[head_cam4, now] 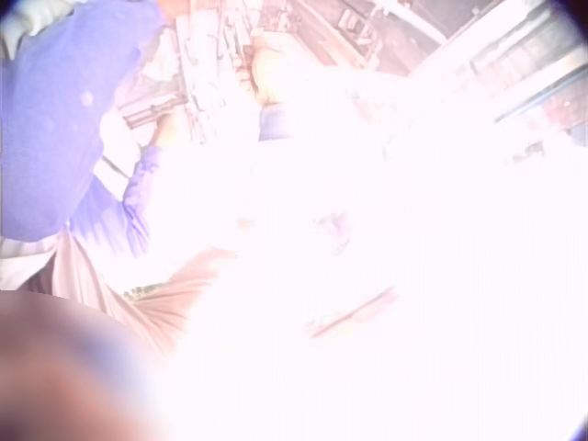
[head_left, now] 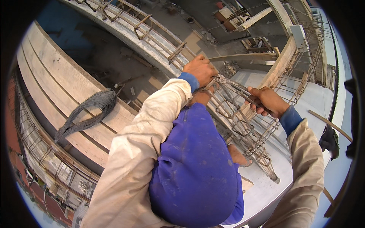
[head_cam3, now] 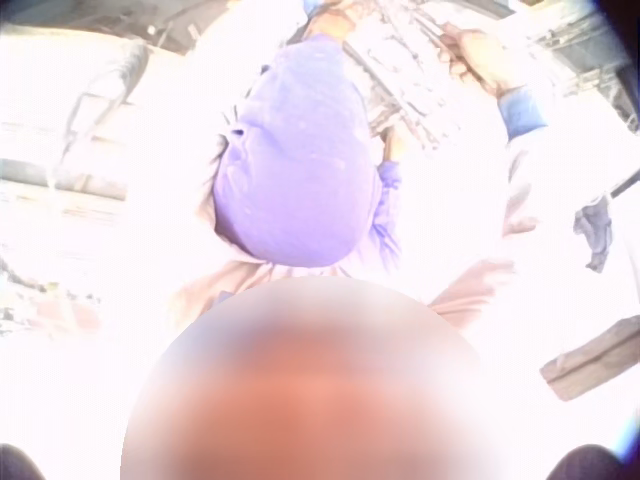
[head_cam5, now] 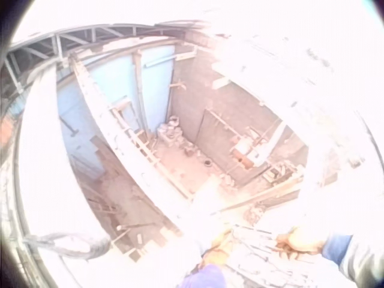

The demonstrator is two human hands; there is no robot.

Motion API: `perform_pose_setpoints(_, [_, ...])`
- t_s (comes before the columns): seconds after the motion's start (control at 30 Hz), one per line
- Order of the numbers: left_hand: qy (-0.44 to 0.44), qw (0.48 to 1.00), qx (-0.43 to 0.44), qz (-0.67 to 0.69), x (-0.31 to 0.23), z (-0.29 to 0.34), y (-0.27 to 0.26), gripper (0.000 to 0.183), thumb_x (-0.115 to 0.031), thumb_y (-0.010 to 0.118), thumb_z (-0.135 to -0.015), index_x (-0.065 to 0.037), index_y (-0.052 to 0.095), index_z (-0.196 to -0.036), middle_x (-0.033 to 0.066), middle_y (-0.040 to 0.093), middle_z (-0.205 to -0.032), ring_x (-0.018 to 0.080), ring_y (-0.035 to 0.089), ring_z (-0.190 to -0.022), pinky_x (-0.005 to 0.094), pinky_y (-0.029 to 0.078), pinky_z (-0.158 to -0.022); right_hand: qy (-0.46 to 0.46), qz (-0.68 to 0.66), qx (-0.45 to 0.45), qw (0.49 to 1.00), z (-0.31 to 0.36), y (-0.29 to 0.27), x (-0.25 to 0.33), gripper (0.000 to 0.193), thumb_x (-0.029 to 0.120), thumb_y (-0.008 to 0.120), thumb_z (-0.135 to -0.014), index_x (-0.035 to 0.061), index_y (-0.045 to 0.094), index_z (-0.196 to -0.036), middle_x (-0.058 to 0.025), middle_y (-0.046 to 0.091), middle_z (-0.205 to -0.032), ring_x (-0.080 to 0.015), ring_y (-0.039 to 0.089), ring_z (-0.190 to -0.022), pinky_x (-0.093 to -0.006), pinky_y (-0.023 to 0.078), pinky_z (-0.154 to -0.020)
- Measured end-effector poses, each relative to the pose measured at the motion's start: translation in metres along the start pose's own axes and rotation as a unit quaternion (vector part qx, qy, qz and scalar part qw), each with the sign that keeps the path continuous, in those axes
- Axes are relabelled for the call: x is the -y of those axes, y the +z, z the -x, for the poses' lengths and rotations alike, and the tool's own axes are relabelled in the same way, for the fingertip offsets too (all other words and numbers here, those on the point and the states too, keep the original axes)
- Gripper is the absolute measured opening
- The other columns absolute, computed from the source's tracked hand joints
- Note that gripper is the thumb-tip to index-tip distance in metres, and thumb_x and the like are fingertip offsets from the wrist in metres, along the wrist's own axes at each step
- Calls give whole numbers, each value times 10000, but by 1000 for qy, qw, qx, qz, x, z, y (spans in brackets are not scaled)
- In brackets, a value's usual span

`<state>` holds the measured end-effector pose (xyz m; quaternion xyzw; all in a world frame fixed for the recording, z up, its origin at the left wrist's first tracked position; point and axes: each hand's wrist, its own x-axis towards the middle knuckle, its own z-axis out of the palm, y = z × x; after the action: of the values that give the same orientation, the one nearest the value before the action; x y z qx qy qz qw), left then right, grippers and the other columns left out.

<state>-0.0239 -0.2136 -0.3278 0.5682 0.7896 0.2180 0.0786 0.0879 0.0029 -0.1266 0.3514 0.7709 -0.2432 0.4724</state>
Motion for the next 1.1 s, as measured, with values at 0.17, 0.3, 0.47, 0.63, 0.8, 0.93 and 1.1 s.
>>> perform_pose_setpoints(0.17, [-2,1000,-6,19,-1,2,-1,275,-270,673,-875,-223,796,-1116,-49,773,-1036,177,658,-1032,359,447,-1004,-93,97,6,991,10,4,4,544,474,616,-1019,-59,619,-1128,-125,654,-726,-305,652,-622,-440,559,-654])
perform_pose_setpoints(0.3, [-3,1000,-23,4,-1,2,0,201,-284,666,-878,-230,799,-1018,-53,770,-1003,167,661,-1035,353,440,-994,-319,472,-299,765,20,6,13,487,393,711,-964,28,585,-1261,-138,699,-860,-342,711,-788,-471,572,-737])
perform_pose_setpoints(0.47, [-5,1000,7,-1,-1,1,0,283,-307,681,-872,-225,792,-1118,-44,771,-1043,176,658,-1038,362,451,-1012,-295,463,-315,774,10,7,7,479,486,628,-1005,29,667,-1142,-73,645,-788,-233,566,-538,-372,528,-551])
perform_pose_setpoints(0.63, [-4,1000,6,11,1,-1,2,285,-303,684,-872,-223,792,-1124,-45,772,-1068,170,655,-1045,361,453,-1011,131,-336,170,917,-4,12,-9,597,557,495,-1070,-12,658,-995,-44,595,-665,-121,557,-501,-290,436,-409])
perform_pose_setpoints(0.8, [5,1000,-1,14,1,0,3,295,-290,693,-869,-214,791,-1136,-39,773,-1083,177,649,-1052,362,447,-1009,-187,249,-116,943,12,22,-2,471,444,618,-1033,-27,609,-1022,-155,681,-784,-257,722,-736,-415,566,-640])
perform_pose_setpoints(0.93, [4,1000,-4,17,0,1,2,287,-285,691,-875,-206,793,-1131,-36,773,-1083,185,647,-1054,364,440,-1014,-286,416,-326,800,17,14,14,428,328,768,-906,-11,622,-1123,-191,730,-986,-351,724,-890,-482,566,-778])
perform_pose_setpoints(1.1, [3,1000,2,15,0,1,0,278,-293,696,-874,-203,793,-1119,-32,773,-1085,186,649,-1051,367,440,-1017,24,-76,34,996,0,0,16,627,566,501,-1059,-23,681,-946,-48,585,-549,-189,584,-443,-316,502,-464])
